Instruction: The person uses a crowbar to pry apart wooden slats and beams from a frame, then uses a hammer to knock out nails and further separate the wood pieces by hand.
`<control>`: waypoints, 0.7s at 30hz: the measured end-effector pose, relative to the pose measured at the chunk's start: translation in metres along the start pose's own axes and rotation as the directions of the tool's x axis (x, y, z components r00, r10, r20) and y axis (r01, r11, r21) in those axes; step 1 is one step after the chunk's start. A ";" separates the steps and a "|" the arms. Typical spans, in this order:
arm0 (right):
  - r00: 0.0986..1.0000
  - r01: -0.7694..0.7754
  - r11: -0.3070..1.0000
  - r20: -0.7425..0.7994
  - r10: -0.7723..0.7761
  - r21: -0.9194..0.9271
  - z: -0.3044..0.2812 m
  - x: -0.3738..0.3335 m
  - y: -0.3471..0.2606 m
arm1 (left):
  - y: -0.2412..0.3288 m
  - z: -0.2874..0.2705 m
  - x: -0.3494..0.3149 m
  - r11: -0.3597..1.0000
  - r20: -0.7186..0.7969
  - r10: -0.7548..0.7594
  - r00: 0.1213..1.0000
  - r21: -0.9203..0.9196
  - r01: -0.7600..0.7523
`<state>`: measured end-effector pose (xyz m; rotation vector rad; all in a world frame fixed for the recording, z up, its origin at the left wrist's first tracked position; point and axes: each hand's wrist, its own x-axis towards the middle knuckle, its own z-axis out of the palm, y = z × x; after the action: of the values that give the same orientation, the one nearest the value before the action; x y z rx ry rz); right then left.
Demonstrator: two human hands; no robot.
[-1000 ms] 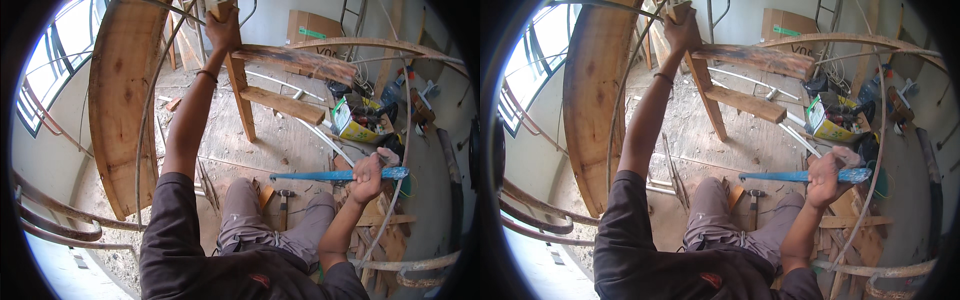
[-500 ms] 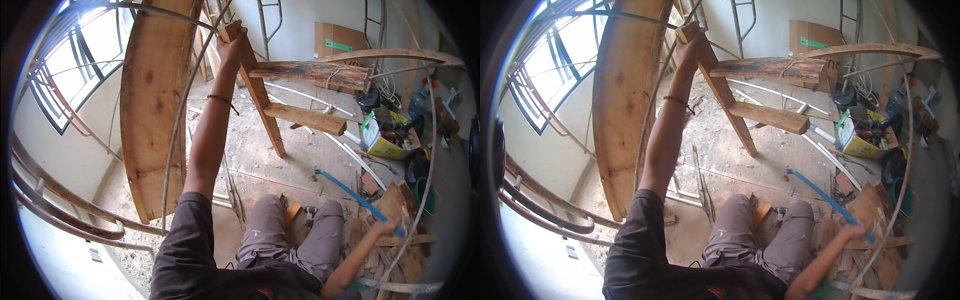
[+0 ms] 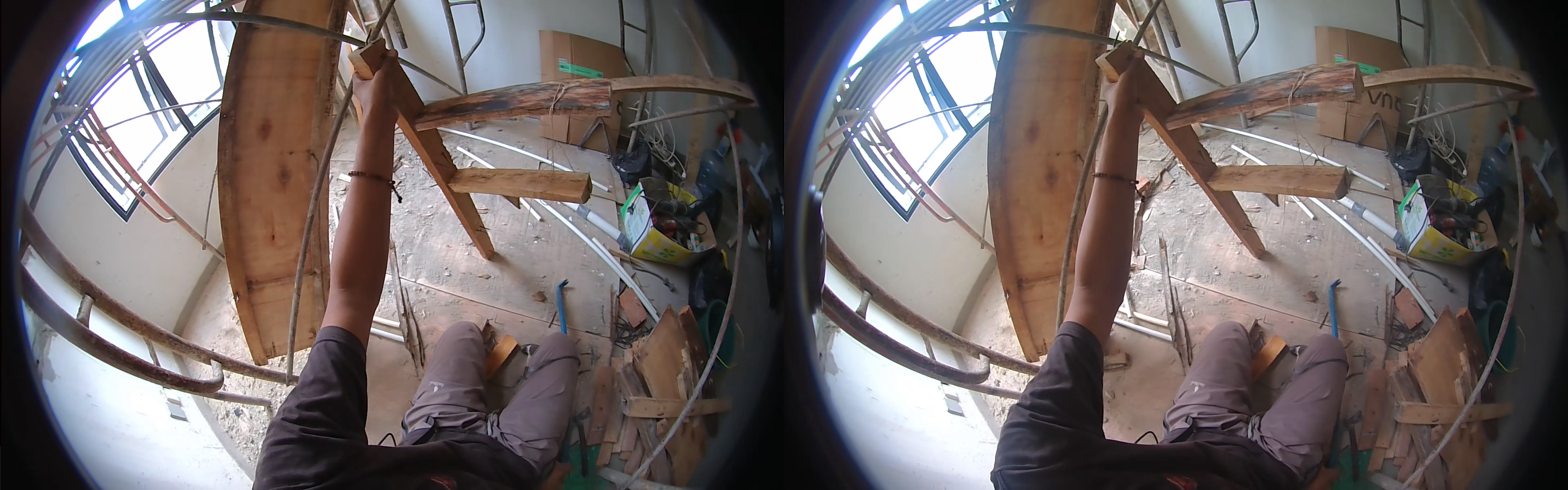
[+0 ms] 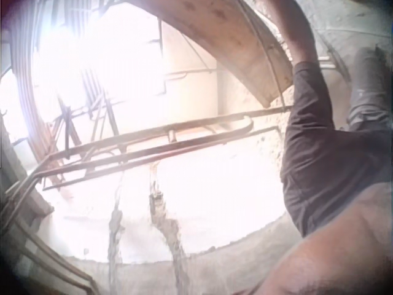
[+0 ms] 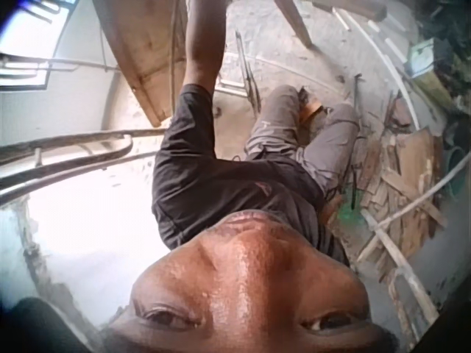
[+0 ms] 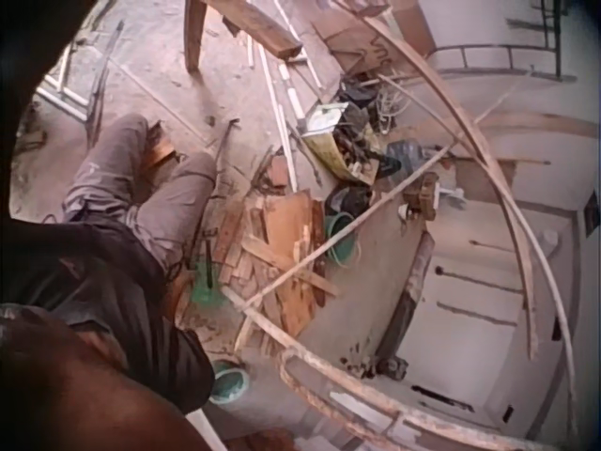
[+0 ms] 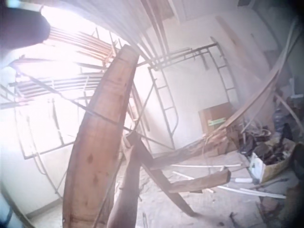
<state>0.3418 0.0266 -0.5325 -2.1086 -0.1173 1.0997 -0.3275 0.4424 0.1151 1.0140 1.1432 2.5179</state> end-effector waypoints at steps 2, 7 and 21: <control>0.991 0.020 0.991 0.131 -0.002 -0.135 0.004 -0.004 0.005 | 0.004 -0.002 -0.003 1.000 -0.028 0.001 1.000 0.025 0.000; 0.909 0.272 0.939 0.376 -0.179 -0.210 0.016 -0.003 -0.032 | 0.003 0.015 -0.016 0.992 0.024 0.122 0.992 0.031 -0.122; 0.643 0.627 0.666 0.751 -0.148 -0.405 0.332 -0.153 -0.171 | -0.042 -0.004 0.017 0.587 0.088 0.704 0.705 0.488 -0.647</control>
<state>0.0420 0.2786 -0.4370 -1.9165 -1.4756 1.6123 -0.3467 0.4760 0.0910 1.7473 1.7656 2.9331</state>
